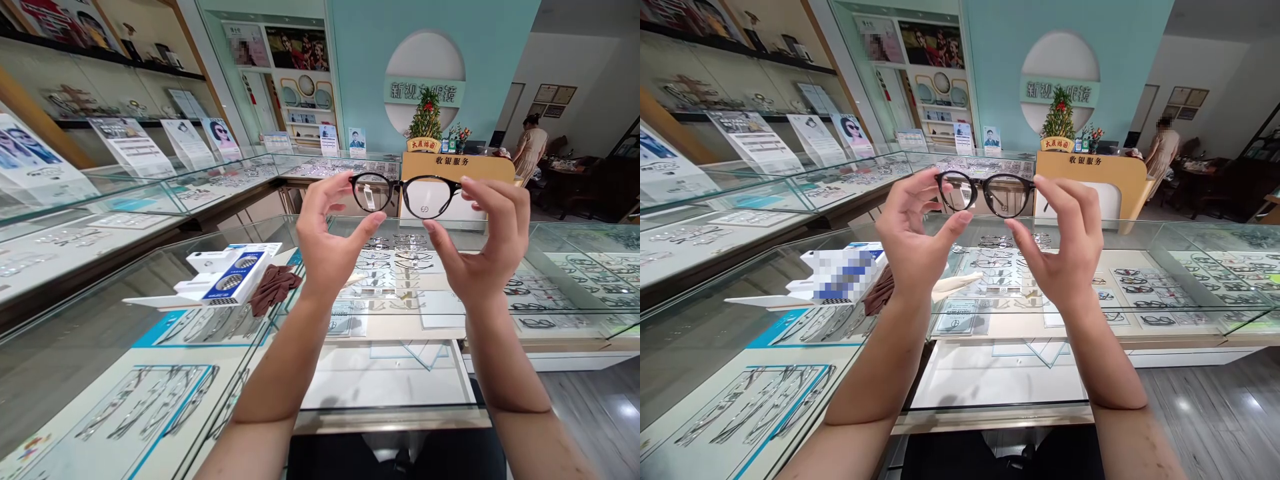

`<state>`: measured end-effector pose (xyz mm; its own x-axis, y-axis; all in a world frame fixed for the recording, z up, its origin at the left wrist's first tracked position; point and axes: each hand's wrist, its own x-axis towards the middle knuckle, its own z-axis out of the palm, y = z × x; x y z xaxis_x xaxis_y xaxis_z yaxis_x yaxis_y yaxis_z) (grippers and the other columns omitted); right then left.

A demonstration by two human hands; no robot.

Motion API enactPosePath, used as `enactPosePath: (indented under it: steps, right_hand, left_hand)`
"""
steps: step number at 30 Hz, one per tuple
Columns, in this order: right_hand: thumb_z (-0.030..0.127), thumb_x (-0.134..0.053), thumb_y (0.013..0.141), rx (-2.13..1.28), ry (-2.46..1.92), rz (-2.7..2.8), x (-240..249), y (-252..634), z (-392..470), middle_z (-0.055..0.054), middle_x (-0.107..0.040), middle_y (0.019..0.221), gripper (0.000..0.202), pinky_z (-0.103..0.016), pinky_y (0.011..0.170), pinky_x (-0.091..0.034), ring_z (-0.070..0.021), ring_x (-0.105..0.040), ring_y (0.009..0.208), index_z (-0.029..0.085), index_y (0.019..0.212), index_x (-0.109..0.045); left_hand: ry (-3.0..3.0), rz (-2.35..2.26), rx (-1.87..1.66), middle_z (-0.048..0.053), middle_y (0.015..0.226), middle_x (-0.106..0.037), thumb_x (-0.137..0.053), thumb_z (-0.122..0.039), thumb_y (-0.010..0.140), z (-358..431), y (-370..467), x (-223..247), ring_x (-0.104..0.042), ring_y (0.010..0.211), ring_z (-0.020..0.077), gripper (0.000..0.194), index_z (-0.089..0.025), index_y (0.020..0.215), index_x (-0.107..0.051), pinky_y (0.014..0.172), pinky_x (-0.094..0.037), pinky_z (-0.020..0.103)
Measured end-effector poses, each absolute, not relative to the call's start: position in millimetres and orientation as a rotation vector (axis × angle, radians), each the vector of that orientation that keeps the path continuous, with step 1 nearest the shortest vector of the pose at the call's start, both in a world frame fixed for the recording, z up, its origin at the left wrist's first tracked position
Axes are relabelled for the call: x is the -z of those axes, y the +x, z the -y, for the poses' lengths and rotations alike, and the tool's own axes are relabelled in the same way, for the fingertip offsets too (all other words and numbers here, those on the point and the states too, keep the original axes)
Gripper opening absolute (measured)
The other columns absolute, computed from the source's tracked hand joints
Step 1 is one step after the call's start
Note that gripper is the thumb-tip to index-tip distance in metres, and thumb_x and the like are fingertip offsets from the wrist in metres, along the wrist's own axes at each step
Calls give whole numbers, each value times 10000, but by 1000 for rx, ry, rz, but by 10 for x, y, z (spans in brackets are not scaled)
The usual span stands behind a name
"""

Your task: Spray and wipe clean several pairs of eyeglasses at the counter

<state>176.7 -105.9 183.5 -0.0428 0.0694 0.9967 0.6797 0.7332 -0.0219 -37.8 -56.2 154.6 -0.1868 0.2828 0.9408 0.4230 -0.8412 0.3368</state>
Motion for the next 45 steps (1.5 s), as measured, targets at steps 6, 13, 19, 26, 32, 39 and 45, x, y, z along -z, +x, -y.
enactPosePath:
  steps: [6,13,19,26,32,39,45]
  right_hand:
    - [422,-707,979,376,-773,1668,-1821,1768,1087,-132,-633,1417,523,-648,1110,-574,-450,-536,1433,397,1478,-555]
    - [354,-710,970,433,-606,1553,-1806,1717,1021,-88,-671,1328,451,-579,964,-640,-360,-646,1264,375,1403,-588]
    - [422,-642,1018,81,-795,1611,-1766,1737,952,-90,-660,1495,497,-565,995,-639,-375,-636,1352,447,1500,-523]
    - [455,-529,1087,-54,-626,1611,-1752,1799,862,-84,-713,1432,360,-498,1025,-638,-294,-691,1355,351,1420,-617]
    - [477,-508,1097,-60,-625,1552,-1789,1774,921,-83,-753,1366,341,-483,999,-652,-267,-735,1270,336,1360,-670]
    - [533,-544,1080,-122,-606,1507,-1787,1787,878,-82,-791,1279,335,-487,1009,-657,-261,-757,1235,304,1259,-711]
    - [563,-556,1073,-173,-597,1539,-1772,1814,852,-81,-790,1281,329,-447,947,-668,-248,-772,1190,309,1237,-686]
  left_hand:
    - [-1970,872,2213,98,1331,-707,-855,-631,846,539,-375,-1526,-713,1242,301,674,-308,1399,-645,974,-599,419]
    - [-1871,855,2219,83,1360,-679,-848,-656,838,541,-331,-1514,-698,1239,300,712,-341,1413,-571,1016,-574,462]
    - [-1654,820,2122,88,1359,-624,-870,-633,817,631,-303,-1529,-623,1306,325,700,-346,1386,-582,1047,-558,508]
    - [-1615,703,2070,84,1310,-643,-848,-580,863,663,-283,-1584,-643,1263,305,601,-363,1368,-604,947,-601,487]
    - [-1734,771,2131,98,1421,-600,-846,-629,837,549,-331,-1508,-562,1420,346,703,-374,1423,-553,1081,-552,545]
    - [-1749,783,2106,93,1417,-618,-849,-685,804,496,-349,-1490,-601,1390,345,754,-393,1435,-557,1090,-557,558]
    - [-1767,750,2096,90,1460,-629,-796,-693,860,539,-304,-1516,-612,1424,341,743,-413,1487,-510,1104,-565,564]
